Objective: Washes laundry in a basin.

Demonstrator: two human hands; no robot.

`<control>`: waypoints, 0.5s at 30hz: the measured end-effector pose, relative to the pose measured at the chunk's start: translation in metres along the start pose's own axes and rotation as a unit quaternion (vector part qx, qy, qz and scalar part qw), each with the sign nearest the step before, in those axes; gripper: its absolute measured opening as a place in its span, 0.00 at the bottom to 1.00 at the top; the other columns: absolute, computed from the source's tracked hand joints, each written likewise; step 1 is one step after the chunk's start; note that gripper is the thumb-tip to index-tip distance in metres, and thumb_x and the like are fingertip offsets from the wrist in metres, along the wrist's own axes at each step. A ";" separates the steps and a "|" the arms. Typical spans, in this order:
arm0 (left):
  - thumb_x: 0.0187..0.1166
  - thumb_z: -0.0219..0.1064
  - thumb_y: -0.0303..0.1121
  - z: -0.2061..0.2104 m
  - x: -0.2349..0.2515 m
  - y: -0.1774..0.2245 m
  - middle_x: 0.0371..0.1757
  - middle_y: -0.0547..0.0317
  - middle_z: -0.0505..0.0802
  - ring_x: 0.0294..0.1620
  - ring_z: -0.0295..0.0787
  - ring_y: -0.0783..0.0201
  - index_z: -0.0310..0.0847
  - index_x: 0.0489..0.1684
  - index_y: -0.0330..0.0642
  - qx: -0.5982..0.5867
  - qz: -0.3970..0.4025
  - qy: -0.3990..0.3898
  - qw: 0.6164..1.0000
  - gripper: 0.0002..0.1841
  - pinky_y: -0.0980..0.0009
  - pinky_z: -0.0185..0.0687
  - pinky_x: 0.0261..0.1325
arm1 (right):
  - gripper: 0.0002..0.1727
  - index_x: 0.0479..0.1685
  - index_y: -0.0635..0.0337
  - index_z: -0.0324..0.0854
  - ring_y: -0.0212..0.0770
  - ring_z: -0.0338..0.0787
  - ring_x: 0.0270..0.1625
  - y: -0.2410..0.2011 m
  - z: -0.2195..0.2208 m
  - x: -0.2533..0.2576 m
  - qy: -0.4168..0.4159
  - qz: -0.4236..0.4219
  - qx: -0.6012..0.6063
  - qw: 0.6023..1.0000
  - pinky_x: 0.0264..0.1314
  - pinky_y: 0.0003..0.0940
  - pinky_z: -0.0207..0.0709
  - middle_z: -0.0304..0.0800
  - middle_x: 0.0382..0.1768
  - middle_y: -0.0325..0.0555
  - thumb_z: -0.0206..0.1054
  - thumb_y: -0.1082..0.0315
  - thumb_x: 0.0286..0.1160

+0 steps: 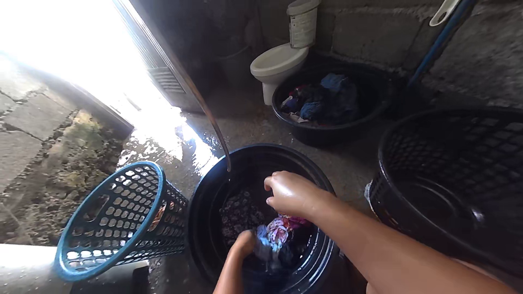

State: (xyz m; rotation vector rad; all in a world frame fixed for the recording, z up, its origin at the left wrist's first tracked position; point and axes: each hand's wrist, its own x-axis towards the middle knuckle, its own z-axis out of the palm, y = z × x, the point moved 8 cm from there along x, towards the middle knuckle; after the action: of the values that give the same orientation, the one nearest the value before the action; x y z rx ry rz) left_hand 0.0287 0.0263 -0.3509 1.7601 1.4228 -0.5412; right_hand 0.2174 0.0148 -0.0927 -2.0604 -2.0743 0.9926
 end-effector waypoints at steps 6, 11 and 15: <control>0.94 0.50 0.47 -0.119 -0.094 0.055 0.59 0.40 0.89 0.58 0.91 0.53 0.76 0.68 0.29 -0.341 0.116 0.180 0.915 0.26 0.54 0.89 0.61 | 0.22 0.62 0.69 0.83 0.60 0.88 0.63 0.005 0.033 0.018 -0.079 0.030 -0.009 0.996 0.62 0.63 0.79 0.89 0.57 0.63 0.74 0.65 0.72; 0.90 0.54 0.31 -0.175 -0.176 0.091 0.43 0.48 0.94 0.41 0.94 0.59 0.79 0.52 0.34 -0.540 0.275 0.228 0.762 0.10 0.61 0.93 0.49 | 0.54 0.90 0.57 0.60 0.62 0.87 0.65 -0.001 0.041 0.038 -0.006 -0.043 0.150 0.988 0.68 0.61 0.79 0.86 0.63 0.65 0.87 0.58 0.60; 0.94 0.47 0.47 -0.157 -0.162 0.052 0.36 0.56 0.92 0.33 0.91 0.64 0.80 0.52 0.44 -0.702 0.186 0.284 0.626 0.19 0.67 0.89 0.34 | 0.16 0.61 0.63 0.84 0.54 0.91 0.49 -0.018 0.028 0.044 0.037 -0.085 0.311 0.946 0.58 0.56 0.83 0.90 0.50 0.60 0.71 0.68 0.78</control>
State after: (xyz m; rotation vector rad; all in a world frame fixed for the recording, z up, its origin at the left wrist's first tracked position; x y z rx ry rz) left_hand 0.0098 0.0487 -0.1213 0.7421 1.1176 1.2236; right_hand 0.1833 0.0460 -0.1239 -1.5455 -1.5800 1.2983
